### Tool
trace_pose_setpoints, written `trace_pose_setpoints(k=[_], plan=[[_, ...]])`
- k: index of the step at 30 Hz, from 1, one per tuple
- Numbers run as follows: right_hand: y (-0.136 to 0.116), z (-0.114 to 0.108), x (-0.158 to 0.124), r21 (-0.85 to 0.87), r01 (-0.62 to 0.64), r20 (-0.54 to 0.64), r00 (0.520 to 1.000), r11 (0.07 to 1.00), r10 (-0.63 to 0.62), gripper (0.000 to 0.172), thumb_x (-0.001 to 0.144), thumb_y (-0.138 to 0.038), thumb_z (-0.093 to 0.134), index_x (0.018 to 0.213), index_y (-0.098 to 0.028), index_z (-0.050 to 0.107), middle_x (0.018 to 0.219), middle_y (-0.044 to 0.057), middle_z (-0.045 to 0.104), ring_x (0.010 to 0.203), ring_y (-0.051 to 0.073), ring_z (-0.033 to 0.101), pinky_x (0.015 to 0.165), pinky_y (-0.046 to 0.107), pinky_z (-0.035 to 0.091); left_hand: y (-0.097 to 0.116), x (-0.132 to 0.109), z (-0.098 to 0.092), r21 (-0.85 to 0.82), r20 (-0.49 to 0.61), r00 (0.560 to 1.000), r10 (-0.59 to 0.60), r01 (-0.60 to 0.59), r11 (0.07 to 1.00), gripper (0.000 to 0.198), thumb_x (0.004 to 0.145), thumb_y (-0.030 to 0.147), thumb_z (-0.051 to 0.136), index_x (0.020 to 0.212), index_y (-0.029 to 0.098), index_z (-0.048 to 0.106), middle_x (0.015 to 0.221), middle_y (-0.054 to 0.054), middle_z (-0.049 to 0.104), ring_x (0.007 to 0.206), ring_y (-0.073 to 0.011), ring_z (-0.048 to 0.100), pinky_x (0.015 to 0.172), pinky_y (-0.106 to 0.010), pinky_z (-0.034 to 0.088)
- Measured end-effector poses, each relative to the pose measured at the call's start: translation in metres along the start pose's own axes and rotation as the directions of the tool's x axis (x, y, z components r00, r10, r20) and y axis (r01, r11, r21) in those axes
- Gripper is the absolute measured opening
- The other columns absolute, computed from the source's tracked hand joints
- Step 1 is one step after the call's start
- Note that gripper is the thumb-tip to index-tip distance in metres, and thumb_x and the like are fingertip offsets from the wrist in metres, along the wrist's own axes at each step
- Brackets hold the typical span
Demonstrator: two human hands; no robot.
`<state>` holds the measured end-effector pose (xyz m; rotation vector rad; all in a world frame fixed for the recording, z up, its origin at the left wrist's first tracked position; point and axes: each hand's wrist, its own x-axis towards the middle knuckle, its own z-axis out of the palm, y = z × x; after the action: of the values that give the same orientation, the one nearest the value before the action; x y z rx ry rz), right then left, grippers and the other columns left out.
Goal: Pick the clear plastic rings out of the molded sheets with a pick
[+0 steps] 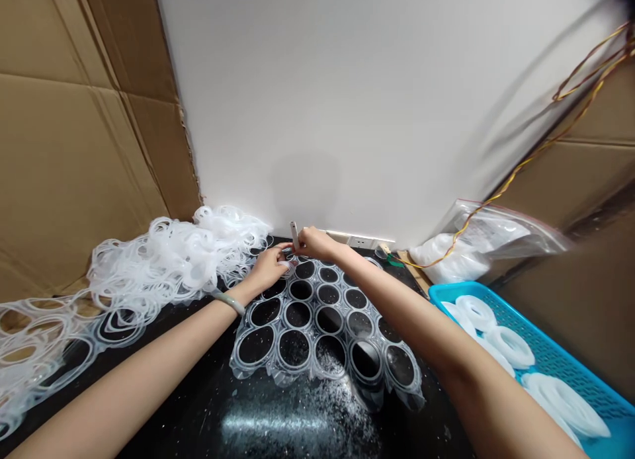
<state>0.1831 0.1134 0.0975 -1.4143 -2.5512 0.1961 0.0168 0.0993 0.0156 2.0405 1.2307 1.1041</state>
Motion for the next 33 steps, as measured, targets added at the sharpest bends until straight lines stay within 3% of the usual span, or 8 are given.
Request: trace_pose_setpoints(k=[9,13,16,19,23,26,29,33], plan=[[0.024,0.006,-0.004,0.428,0.018,0.004,1.000,0.903,-0.021,0.011,0.070,-0.008,0.069,0.076,-0.013,0.077,0.066,0.002,0.072,0.066,0.014,0.066,0.059,0.019,0.043,-0.011,0.011,0.008,-0.072,0.050,0.997,-0.058,0.062,0.995,0.017,0.070,0.026,0.062,0.076,0.017,0.075,0.072,-0.003,0.072,0.068,-0.0196,0.062,0.064,-0.027,0.046],[0.033,0.013,-0.006,0.620,-0.044,0.016,0.999,0.783,0.044,0.011,0.068,-0.007,0.067,0.075,-0.012,0.075,0.062,0.001,0.071,0.063,0.015,0.067,0.058,0.020,0.047,-0.020,0.011,0.001,-0.101,-0.035,0.993,-0.113,0.109,0.989,0.032,0.076,0.037,0.061,0.095,0.013,0.072,0.055,0.001,0.058,0.051,-0.0133,0.049,0.053,-0.024,0.038],[0.036,0.018,-0.004,0.680,-0.056,0.028,0.998,0.731,0.050,0.010,0.067,-0.009,0.067,0.074,-0.013,0.074,0.061,0.000,0.070,0.062,0.015,0.066,0.059,0.020,0.048,-0.018,0.009,0.000,-0.114,-0.063,0.992,-0.106,0.098,0.989,0.049,0.075,0.040,0.065,0.115,0.013,0.064,0.050,0.008,0.044,0.046,-0.0102,0.039,0.050,-0.023,0.032],[0.037,0.021,-0.001,0.696,-0.028,0.024,1.000,0.718,0.016,0.009,0.067,-0.011,0.068,0.074,-0.013,0.074,0.064,0.001,0.071,0.063,0.015,0.066,0.061,0.021,0.049,-0.012,0.008,0.004,-0.112,0.001,0.997,-0.072,0.072,0.991,0.041,0.067,0.040,0.073,0.099,0.015,0.070,0.051,0.008,0.043,0.046,-0.0093,0.037,0.049,-0.023,0.030],[0.039,0.023,-0.001,0.676,0.024,-0.026,1.000,0.737,-0.008,0.008,0.066,-0.018,0.074,0.072,-0.012,0.075,0.065,0.002,0.071,0.063,0.014,0.065,0.060,0.021,0.047,-0.007,0.009,0.012,-0.102,0.037,0.998,-0.057,0.061,0.993,0.020,0.066,0.032,0.068,0.078,0.016,0.073,0.059,0.001,0.058,0.056,-0.0139,0.050,0.056,-0.025,0.037],[0.046,0.030,-0.007,0.706,-0.006,-0.100,0.989,0.708,0.108,0.017,0.065,-0.027,0.077,0.073,-0.012,0.074,0.061,0.001,0.068,0.053,0.011,0.058,0.050,0.020,0.042,-0.007,0.013,0.012,-0.123,0.012,0.999,-0.050,0.051,0.991,0.015,0.067,0.029,0.065,0.073,0.018,0.072,0.079,-0.004,0.067,0.075,-0.0198,0.058,0.070,-0.029,0.044],[0.057,0.049,-0.017,0.822,-0.037,-0.183,0.928,0.569,0.324,0.028,0.063,-0.037,0.079,0.073,-0.011,0.072,0.063,0.003,0.068,0.046,0.010,0.053,0.045,0.021,0.042,-0.008,0.017,0.009,-0.179,0.042,0.997,-0.065,0.071,0.981,0.013,0.066,0.029,0.065,0.069,0.018,0.071,0.088,-0.006,0.067,0.086,-0.0216,0.059,0.077,-0.031,0.046],[0.069,0.082,-0.026,0.906,0.000,-0.209,0.871,0.424,0.446,0.035,0.061,-0.045,0.078,0.070,-0.012,0.068,0.068,0.008,0.070,0.058,0.017,0.065,0.059,0.028,0.055,-0.005,0.021,0.007,-0.267,0.222,0.966,-0.131,0.189,0.945,0.022,0.070,0.034,0.062,0.075,0.014,0.072,0.066,-0.003,0.064,0.061,-0.0158,0.055,0.060,-0.027,0.043]])
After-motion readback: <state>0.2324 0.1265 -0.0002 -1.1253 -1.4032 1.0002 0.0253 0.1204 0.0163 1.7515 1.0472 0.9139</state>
